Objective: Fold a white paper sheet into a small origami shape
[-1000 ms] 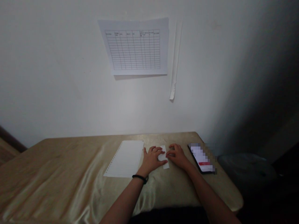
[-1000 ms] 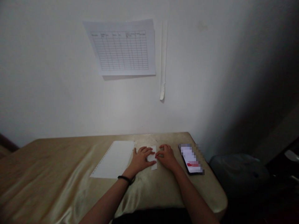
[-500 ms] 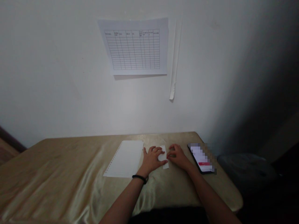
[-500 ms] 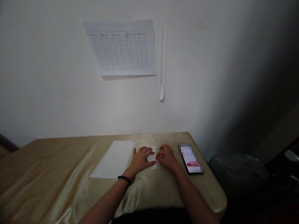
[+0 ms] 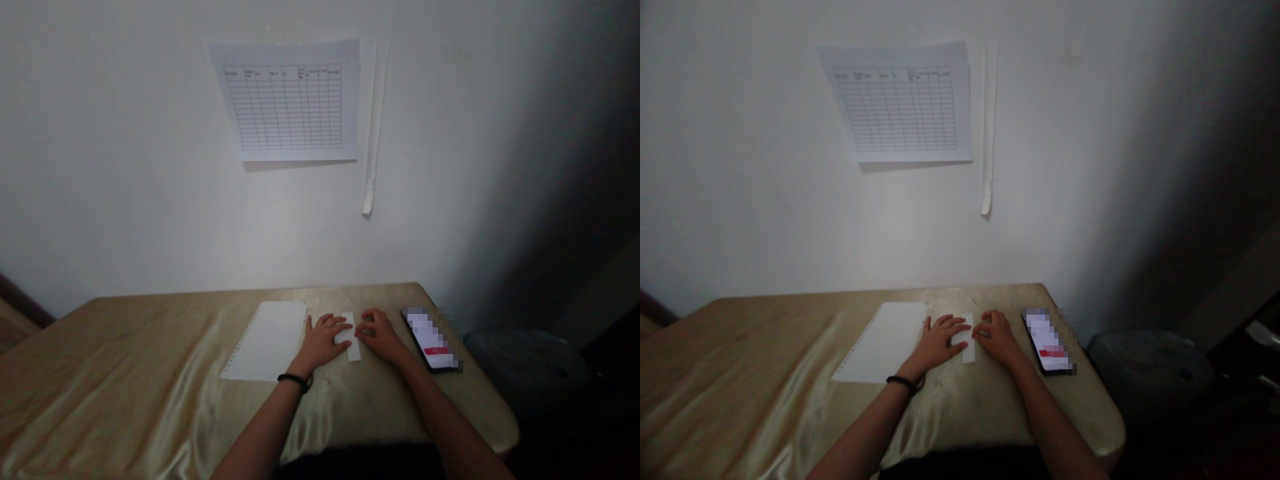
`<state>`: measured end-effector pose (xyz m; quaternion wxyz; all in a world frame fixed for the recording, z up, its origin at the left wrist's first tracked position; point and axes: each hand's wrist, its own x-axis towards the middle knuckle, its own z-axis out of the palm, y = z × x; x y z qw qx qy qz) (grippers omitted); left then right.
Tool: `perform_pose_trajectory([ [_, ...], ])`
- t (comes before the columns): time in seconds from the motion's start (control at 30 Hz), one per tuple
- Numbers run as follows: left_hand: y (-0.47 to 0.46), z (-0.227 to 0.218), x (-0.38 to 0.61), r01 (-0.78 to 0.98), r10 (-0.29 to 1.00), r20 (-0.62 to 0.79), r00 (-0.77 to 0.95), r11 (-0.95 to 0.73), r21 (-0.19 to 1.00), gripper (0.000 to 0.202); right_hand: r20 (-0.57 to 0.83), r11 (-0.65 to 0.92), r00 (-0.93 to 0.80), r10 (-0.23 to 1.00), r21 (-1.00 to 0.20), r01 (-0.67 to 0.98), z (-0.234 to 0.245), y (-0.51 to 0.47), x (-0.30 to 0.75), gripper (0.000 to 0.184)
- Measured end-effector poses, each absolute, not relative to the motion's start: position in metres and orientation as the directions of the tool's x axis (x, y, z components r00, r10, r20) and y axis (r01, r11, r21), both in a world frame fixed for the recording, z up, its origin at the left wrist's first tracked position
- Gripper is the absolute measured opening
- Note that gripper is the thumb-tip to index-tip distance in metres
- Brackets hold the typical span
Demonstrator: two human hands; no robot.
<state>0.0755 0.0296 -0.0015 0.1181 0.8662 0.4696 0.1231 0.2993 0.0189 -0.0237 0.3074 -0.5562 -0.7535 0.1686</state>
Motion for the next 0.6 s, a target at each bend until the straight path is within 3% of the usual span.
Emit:
perform_pose_trajectory([
  [0.6,0.028,-0.0012,0.081,0.799,0.863,0.131,0.488,-0.502,0.331,0.043,0.213,0.314,-0.231,0.949,-0.673,0.67,-0.0193,0.0176,0.3037,0.006],
])
